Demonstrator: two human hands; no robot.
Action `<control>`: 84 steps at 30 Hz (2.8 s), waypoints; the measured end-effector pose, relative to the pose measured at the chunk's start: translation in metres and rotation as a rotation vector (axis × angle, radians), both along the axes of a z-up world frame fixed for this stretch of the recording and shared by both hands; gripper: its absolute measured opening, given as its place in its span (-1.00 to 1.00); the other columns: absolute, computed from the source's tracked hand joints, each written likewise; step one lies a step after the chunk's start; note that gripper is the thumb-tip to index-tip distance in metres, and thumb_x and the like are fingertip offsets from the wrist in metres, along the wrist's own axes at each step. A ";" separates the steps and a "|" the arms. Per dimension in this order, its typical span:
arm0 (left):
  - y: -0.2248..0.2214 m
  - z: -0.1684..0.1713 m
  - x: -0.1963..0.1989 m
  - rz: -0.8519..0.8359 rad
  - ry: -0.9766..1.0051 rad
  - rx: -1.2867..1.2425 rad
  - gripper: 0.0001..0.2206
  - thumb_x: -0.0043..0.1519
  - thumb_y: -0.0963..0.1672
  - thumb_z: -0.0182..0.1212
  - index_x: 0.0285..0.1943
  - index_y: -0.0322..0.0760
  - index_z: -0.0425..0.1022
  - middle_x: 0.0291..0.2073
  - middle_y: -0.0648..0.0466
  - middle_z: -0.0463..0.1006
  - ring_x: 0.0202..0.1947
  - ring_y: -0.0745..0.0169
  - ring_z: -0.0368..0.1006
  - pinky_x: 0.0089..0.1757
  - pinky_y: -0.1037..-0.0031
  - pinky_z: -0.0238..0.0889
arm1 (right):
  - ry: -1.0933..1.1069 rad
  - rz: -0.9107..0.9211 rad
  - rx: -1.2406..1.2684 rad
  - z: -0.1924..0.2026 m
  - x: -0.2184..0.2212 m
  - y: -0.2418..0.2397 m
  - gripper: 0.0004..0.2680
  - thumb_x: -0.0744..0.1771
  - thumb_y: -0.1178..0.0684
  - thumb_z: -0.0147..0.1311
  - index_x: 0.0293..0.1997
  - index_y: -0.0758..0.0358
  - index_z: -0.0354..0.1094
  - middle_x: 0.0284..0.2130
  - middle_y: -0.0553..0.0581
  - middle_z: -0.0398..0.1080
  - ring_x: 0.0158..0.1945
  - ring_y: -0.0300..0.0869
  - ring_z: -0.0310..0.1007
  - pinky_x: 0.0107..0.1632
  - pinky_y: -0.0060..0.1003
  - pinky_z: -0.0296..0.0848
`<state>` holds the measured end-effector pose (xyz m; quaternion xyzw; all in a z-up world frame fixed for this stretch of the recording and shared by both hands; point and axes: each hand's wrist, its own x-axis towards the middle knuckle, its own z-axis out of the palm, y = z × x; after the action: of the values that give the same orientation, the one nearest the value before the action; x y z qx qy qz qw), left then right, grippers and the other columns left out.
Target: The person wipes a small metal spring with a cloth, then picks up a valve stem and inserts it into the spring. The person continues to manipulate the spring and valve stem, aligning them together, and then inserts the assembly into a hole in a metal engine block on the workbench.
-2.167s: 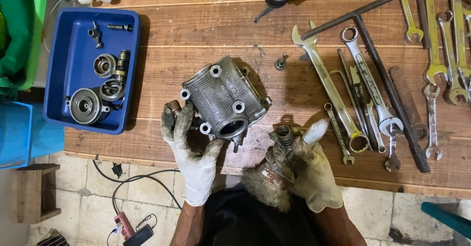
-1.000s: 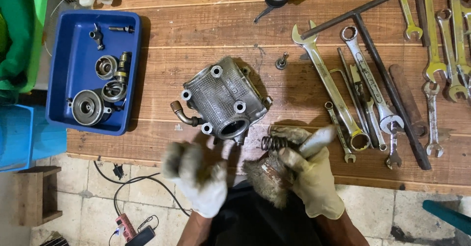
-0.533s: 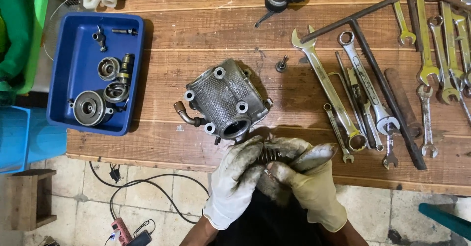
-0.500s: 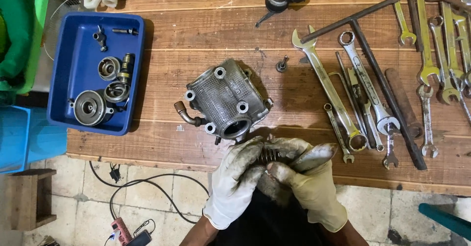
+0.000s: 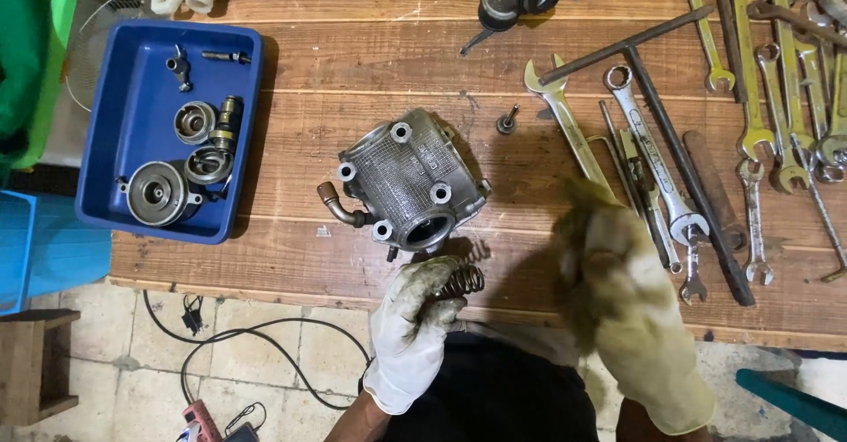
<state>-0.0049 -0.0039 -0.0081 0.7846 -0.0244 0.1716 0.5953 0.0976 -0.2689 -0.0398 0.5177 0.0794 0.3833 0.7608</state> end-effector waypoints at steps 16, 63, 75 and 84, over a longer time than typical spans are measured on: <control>0.012 0.010 0.000 0.032 -0.065 -0.171 -0.73 0.33 -0.12 0.23 0.12 -0.40 0.50 0.01 -0.14 0.61 0.07 -0.04 0.59 0.12 0.24 0.48 | 1.232 0.252 2.184 0.054 0.050 0.099 -0.62 0.35 0.13 0.10 0.35 0.34 0.27 -0.07 0.37 0.33 -0.24 0.01 0.36 -0.24 -0.25 0.49; -0.001 0.015 0.008 -0.125 0.108 -1.317 -0.59 0.24 -0.24 0.36 0.25 -0.53 0.37 0.07 -0.27 0.52 0.02 -0.09 0.52 0.04 0.24 0.49 | 1.448 -0.133 3.614 0.145 -0.020 0.103 -0.65 0.24 0.47 0.09 0.14 0.43 0.35 -0.10 0.37 0.58 0.00 0.10 0.65 0.04 -0.07 0.70; 0.005 0.015 0.008 -0.058 0.075 -1.250 -0.58 0.25 -0.22 0.37 0.26 -0.54 0.36 0.05 -0.33 0.52 -0.02 -0.11 0.56 0.07 0.15 0.50 | 1.570 -0.407 2.929 0.135 -0.029 0.079 -0.69 0.16 0.09 0.39 0.00 0.01 0.72 -0.02 -0.12 0.59 0.12 -0.31 0.62 0.23 -0.42 0.50; -0.001 0.019 0.001 0.010 0.102 -0.954 -0.60 0.20 -0.16 0.43 0.14 -0.55 0.48 -0.02 -0.26 0.61 -0.29 0.02 0.56 -0.33 0.45 0.44 | 1.699 0.089 3.402 0.135 -0.029 0.088 -0.58 0.18 0.31 0.29 0.16 0.37 0.39 -0.09 0.27 0.64 -0.13 -0.03 0.71 -0.01 -0.22 0.70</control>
<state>-0.0037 -0.0049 0.0107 0.4314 0.0899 0.1279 0.8885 0.0690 -0.1805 0.0955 -0.6354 0.0173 0.2592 0.7272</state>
